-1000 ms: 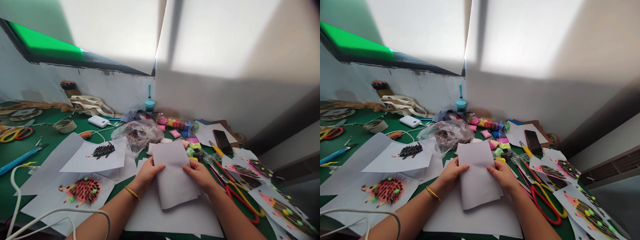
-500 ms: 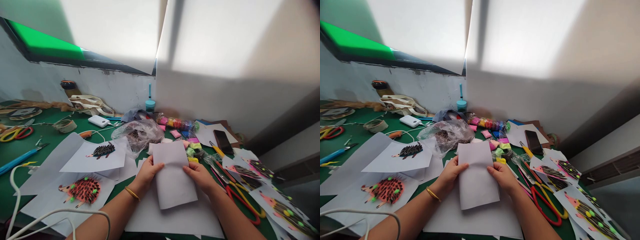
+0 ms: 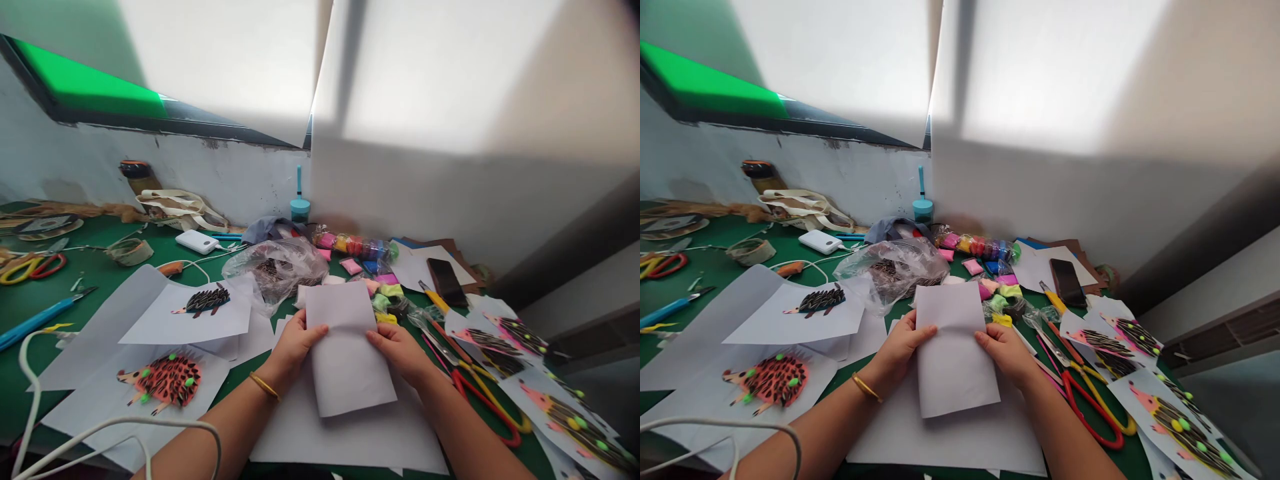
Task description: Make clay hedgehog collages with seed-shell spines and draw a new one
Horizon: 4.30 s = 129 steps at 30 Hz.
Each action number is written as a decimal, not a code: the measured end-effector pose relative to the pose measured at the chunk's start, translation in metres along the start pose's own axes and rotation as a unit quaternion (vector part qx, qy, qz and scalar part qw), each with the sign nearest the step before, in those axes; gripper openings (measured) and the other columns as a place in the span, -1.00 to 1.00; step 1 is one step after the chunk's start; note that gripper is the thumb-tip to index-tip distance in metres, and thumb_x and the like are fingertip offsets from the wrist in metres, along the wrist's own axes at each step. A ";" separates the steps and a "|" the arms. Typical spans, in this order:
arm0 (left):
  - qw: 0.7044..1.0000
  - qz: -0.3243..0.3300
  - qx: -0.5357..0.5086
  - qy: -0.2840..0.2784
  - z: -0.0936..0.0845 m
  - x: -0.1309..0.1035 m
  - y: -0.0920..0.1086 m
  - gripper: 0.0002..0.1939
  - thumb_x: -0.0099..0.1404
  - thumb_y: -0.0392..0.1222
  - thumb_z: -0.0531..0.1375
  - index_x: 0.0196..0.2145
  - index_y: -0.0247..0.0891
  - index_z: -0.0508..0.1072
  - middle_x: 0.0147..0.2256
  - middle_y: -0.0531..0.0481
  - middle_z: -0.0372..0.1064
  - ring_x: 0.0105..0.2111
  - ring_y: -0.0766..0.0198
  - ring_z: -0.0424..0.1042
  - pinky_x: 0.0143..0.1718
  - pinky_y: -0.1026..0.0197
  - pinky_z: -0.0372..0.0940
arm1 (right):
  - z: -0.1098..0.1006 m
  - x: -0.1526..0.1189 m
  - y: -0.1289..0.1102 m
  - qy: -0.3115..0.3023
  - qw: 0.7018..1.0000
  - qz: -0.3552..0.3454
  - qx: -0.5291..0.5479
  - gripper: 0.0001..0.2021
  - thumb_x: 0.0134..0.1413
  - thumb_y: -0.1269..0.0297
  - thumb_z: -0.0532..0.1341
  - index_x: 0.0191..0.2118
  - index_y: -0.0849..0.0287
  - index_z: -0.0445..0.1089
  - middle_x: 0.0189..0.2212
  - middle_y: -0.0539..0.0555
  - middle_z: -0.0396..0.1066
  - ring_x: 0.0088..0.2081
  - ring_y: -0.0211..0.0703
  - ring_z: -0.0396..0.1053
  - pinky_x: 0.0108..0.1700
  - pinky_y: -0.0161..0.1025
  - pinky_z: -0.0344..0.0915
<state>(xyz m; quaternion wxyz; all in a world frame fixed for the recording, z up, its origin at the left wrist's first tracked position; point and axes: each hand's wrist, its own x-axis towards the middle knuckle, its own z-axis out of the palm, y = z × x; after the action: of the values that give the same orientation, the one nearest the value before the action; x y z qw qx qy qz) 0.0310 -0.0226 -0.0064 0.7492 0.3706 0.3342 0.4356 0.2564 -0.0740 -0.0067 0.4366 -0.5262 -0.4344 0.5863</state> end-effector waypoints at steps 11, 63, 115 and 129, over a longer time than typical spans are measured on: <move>1.000 0.001 -0.018 0.012 0.004 -0.007 0.004 -0.47 0.03 -0.15 0.40 -0.04 -0.30 0.43 -0.13 -0.20 0.52 -0.23 0.05 0.52 -0.22 0.13 0.39 | 0.001 -0.001 -0.001 0.010 1.000 -0.011 -0.017 -0.60 -0.09 -0.04 0.35 -0.29 0.23 0.52 -0.43 0.05 0.50 -0.43 -0.14 0.39 -0.38 -0.25 0.27; 1.000 0.004 -0.016 -0.001 0.003 -0.007 0.004 -0.49 0.07 -0.13 0.39 -0.03 -0.30 0.43 -0.15 -0.20 0.52 -0.27 0.09 0.53 -0.26 0.16 0.39 | 0.001 -0.002 -0.003 0.010 1.000 -0.016 -0.009 -0.59 -0.08 -0.05 0.35 -0.26 0.23 0.54 -0.45 0.06 0.51 -0.43 -0.14 0.40 -0.37 -0.25 0.26; 0.989 0.018 0.146 0.012 -0.007 0.000 0.006 -0.60 0.00 0.05 0.38 -0.33 -0.34 0.50 -0.49 0.03 0.36 -0.57 0.40 0.23 -0.58 0.34 0.06 | -0.014 0.002 0.010 0.033 0.999 0.023 0.005 -0.57 -0.12 -0.03 0.39 -0.24 0.25 0.53 -0.48 0.05 0.50 -0.54 -0.25 0.35 -0.50 -0.33 0.21; 0.996 0.027 0.090 -0.008 -0.002 -0.004 0.010 -0.51 0.04 0.03 0.37 -0.13 -0.31 0.47 -0.30 -0.07 0.48 -0.37 0.21 0.43 -0.35 0.23 0.30 | -0.014 -0.002 0.006 -0.008 0.999 0.041 -0.032 -0.57 -0.11 -0.05 0.37 -0.28 0.27 0.51 -0.49 0.04 0.47 -0.52 -0.23 0.33 -0.48 -0.31 0.17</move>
<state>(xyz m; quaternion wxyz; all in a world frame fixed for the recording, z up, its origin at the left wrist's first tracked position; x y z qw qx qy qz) 0.0238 -0.0225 0.0018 0.7035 0.4491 0.3560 0.4202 0.2699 -0.0764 -0.0133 0.3917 -0.5522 -0.4347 0.5938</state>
